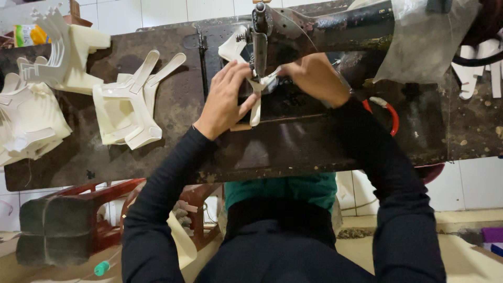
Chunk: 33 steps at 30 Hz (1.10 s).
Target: The person sews white shoe upper components together using an industrial sewing machine, guiding the fabric pieces under the needle with both hands. They trim threads with scissors, set finished pieces on the table with a pile of completed uppers, and pick up new pieces to continue stitching.
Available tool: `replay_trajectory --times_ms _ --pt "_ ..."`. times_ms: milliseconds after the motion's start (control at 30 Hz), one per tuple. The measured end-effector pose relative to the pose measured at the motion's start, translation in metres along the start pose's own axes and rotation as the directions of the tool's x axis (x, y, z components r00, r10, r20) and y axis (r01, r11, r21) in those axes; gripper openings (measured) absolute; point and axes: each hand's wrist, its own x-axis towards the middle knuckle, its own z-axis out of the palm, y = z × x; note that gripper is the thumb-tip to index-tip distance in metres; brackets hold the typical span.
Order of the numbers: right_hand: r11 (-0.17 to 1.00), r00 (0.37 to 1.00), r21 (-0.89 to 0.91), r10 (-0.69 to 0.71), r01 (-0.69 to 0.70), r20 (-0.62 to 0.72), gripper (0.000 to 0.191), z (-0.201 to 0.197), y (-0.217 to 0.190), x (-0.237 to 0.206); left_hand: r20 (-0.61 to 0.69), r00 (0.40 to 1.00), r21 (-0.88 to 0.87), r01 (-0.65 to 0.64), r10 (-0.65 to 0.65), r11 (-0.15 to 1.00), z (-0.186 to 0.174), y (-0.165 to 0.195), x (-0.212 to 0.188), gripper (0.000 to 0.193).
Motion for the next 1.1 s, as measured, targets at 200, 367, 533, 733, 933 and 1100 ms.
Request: replay_trajectory --times_ms 200,367,533,733,933,1100 --pt "0.875 0.874 -0.033 -0.483 0.482 -0.05 0.019 0.0 -0.033 -0.035 0.006 0.998 0.075 0.059 -0.06 0.995 0.004 0.002 -0.004 0.046" --pt "0.795 0.838 -0.297 -0.544 0.529 0.038 0.028 0.005 -0.04 -0.038 0.03 0.99 0.072 0.136 -0.139 0.988 0.004 0.0 -0.005 0.048" --pt "0.764 0.815 -0.32 -0.577 0.56 0.047 0.029 0.004 -0.038 -0.038 0.111 0.987 0.011 0.117 -0.117 0.993 -0.001 -0.004 -0.006 0.059" --pt "0.786 0.832 -0.299 -0.553 0.541 0.052 0.029 0.006 -0.036 -0.038 0.109 0.984 -0.002 0.141 -0.14 0.99 -0.001 -0.003 -0.006 0.061" --pt "0.774 0.824 -0.309 -0.563 0.553 0.066 0.029 0.005 -0.036 -0.037 0.142 0.982 -0.01 0.128 -0.125 0.992 -0.001 -0.009 -0.003 0.058" --pt "0.784 0.814 -0.264 -0.58 0.562 0.01 0.022 0.006 -0.036 -0.038 0.175 0.978 -0.017 0.118 -0.113 0.993 0.0 -0.016 -0.002 0.055"
